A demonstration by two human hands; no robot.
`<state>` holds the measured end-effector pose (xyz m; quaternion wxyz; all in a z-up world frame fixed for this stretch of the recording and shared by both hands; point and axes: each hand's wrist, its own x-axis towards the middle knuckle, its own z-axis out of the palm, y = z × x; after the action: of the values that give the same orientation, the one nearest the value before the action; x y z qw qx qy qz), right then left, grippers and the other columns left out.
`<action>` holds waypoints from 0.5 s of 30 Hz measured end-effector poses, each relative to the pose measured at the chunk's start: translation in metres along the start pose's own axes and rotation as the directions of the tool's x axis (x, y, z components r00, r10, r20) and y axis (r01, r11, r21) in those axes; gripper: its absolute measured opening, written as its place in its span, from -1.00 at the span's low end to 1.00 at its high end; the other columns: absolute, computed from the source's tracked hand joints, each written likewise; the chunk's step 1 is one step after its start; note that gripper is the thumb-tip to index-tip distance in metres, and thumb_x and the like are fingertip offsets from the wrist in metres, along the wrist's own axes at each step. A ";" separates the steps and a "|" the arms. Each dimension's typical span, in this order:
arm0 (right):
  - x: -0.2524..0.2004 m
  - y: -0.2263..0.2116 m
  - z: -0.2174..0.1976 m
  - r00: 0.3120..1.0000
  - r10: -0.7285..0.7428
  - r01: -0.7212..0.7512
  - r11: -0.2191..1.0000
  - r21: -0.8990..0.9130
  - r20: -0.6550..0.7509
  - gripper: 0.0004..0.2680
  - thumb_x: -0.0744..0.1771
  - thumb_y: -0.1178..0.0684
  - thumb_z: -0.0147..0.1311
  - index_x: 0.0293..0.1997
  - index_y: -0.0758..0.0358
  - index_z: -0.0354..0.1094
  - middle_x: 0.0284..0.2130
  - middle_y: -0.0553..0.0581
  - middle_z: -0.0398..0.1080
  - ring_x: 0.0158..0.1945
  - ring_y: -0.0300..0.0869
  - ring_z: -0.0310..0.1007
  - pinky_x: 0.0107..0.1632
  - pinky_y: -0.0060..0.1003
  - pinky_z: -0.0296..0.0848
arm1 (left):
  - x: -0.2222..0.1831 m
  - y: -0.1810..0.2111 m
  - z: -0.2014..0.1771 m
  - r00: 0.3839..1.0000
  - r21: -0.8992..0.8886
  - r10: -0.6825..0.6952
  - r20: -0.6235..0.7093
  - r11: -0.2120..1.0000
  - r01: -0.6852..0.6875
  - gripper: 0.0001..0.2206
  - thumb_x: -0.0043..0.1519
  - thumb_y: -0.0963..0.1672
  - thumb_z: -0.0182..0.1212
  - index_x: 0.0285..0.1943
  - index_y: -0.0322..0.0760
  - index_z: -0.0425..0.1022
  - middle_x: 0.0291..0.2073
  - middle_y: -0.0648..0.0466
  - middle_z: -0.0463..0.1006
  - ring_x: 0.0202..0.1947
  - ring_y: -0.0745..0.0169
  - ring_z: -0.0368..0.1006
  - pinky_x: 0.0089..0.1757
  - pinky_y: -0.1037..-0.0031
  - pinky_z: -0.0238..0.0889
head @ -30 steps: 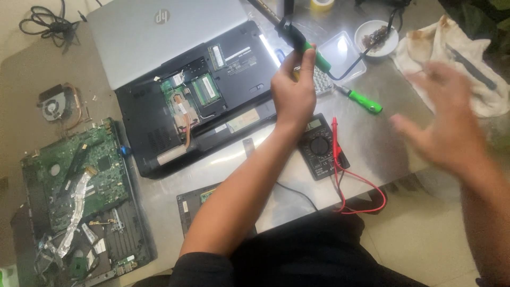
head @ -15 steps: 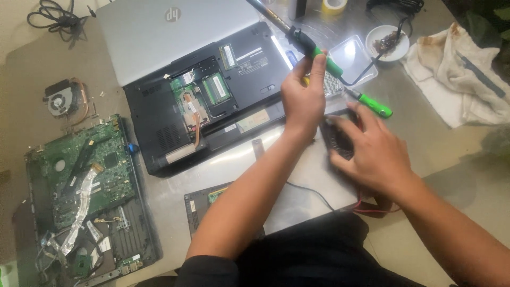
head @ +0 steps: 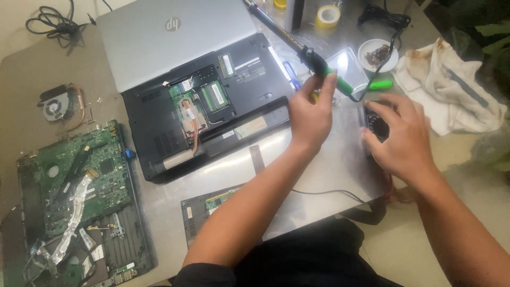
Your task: Testing a circuit board with a multimeter and soldering components during a laptop repair process.
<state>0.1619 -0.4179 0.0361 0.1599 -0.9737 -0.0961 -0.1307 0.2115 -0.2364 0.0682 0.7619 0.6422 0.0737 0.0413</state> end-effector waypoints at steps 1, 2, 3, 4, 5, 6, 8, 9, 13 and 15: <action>0.002 -0.003 -0.002 1.000 0.001 0.004 0.973 0.231 -0.020 -0.63 0.32 0.03 0.21 0.24 0.37 0.42 0.15 0.32 0.37 0.25 0.12 0.29 0.31 0.01 0.21 | -0.003 0.001 0.002 1.000 0.008 -0.019 0.016 1.000 0.019 -0.58 0.21 0.07 0.10 0.04 -0.26 0.60 -0.16 0.06 0.66 -0.10 0.17 0.50 -0.02 0.38 0.28; 0.004 -0.011 -0.003 1.000 0.000 0.005 0.973 0.230 -0.020 -0.63 0.32 0.03 0.21 0.24 0.37 0.42 0.15 0.32 0.37 0.25 0.12 0.29 0.31 0.01 0.21 | -0.007 0.003 0.004 1.000 0.007 -0.018 0.015 1.000 0.018 -0.58 0.21 0.07 0.10 0.04 -0.26 0.60 -0.16 0.06 0.66 -0.10 0.17 0.50 -0.02 0.38 0.28; 0.005 -0.019 -0.004 0.963 0.208 -0.269 0.737 0.620 0.171 -0.67 0.35 0.06 0.06 0.25 0.32 0.35 0.11 0.22 0.38 0.18 -0.02 0.33 0.13 -0.17 0.22 | -0.010 0.005 0.007 0.999 -0.002 -0.007 0.037 1.000 0.007 -0.61 0.22 0.06 0.11 0.02 -0.22 0.61 -0.17 0.08 0.66 -0.12 0.25 0.49 -0.03 0.45 0.27; 0.008 -0.028 -0.005 0.858 0.288 -0.502 0.299 0.811 0.425 -0.71 0.39 0.09 -0.09 0.27 0.28 0.27 0.08 0.11 0.38 0.11 -0.15 0.36 -0.04 -0.34 0.23 | -0.014 0.007 0.009 0.998 -0.012 0.004 0.057 1.000 -0.004 -0.65 0.23 0.05 0.12 0.01 -0.17 0.62 -0.19 0.10 0.67 -0.13 0.34 0.49 -0.05 0.51 0.27; 0.009 -0.030 -0.001 0.859 0.286 -0.501 0.300 0.811 0.425 -0.71 0.39 0.09 -0.09 0.27 0.28 0.27 0.08 0.11 0.38 0.11 -0.15 0.36 -0.04 -0.34 0.23 | -0.017 0.008 0.010 0.998 -0.012 0.005 0.055 1.000 -0.004 -0.65 0.23 0.05 0.12 0.01 -0.17 0.62 -0.19 0.10 0.67 -0.13 0.34 0.49 -0.05 0.51 0.27; 0.011 -0.034 0.004 0.868 0.211 -0.451 -0.045 0.892 0.449 -0.72 0.40 0.01 -0.04 0.25 0.19 0.31 -0.11 0.04 0.42 -0.09 -0.21 0.36 -0.12 -0.33 0.22 | -0.019 0.009 0.011 0.998 -0.033 -0.004 0.063 0.999 0.006 -0.64 0.22 0.05 0.13 0.04 -0.16 0.61 -0.13 0.07 0.67 -0.07 0.31 0.52 -0.02 0.50 0.31; 0.016 -0.049 0.003 0.883 0.127 -0.373 -0.392 0.841 0.451 -0.73 0.42 -0.08 0.02 0.24 0.11 0.36 -0.30 -0.03 0.46 -0.30 -0.28 0.36 -0.21 -0.32 0.22 | -0.025 0.013 0.010 0.998 -0.053 -0.010 0.067 0.998 0.014 -0.64 0.21 0.04 0.14 0.08 -0.14 0.60 -0.07 0.05 0.68 0.00 0.29 0.55 0.01 0.49 0.35; 0.019 -0.060 -0.002 0.876 0.178 -0.338 -0.438 0.833 0.448 -0.61 0.37 -0.08 0.06 0.38 0.07 0.24 -0.09 0.07 0.39 -0.04 -0.19 0.33 0.02 -0.24 0.31 | -0.028 0.014 0.009 0.995 -0.074 -0.001 0.098 0.997 0.009 -0.69 0.24 0.02 0.14 0.00 -0.19 0.59 -0.24 0.05 0.65 -0.24 0.27 0.52 -0.18 0.46 0.38; 0.019 -0.074 0.014 0.897 0.292 -0.175 -0.457 0.872 0.333 -0.64 0.42 -0.12 -0.04 0.42 -0.03 0.19 0.19 0.02 0.41 0.31 -0.12 0.43 0.44 -0.04 0.34 | -0.038 -0.009 0.015 0.984 0.049 0.172 -0.054 0.984 -0.170 -0.70 0.24 0.06 0.26 -0.04 -0.14 0.61 -0.25 -0.02 0.65 -0.09 0.05 0.60 -0.01 0.29 0.37; 0.022 -0.062 0.029 0.893 0.290 -0.180 -0.471 0.863 0.345 -0.68 0.41 -0.16 -0.03 0.32 -0.02 0.26 0.10 -0.01 0.43 0.20 -0.17 0.45 0.36 -0.12 0.37 | -0.043 -0.010 0.009 0.989 -0.005 0.141 -0.048 0.990 -0.141 -0.72 0.25 0.04 0.29 -0.01 -0.11 0.62 -0.17 0.04 0.63 0.02 0.09 0.55 0.10 0.30 0.30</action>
<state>0.1751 -0.3468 0.0338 0.9200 -0.3851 0.0713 0.0166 0.1703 -0.2534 0.0622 0.7579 0.6413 0.0459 0.1106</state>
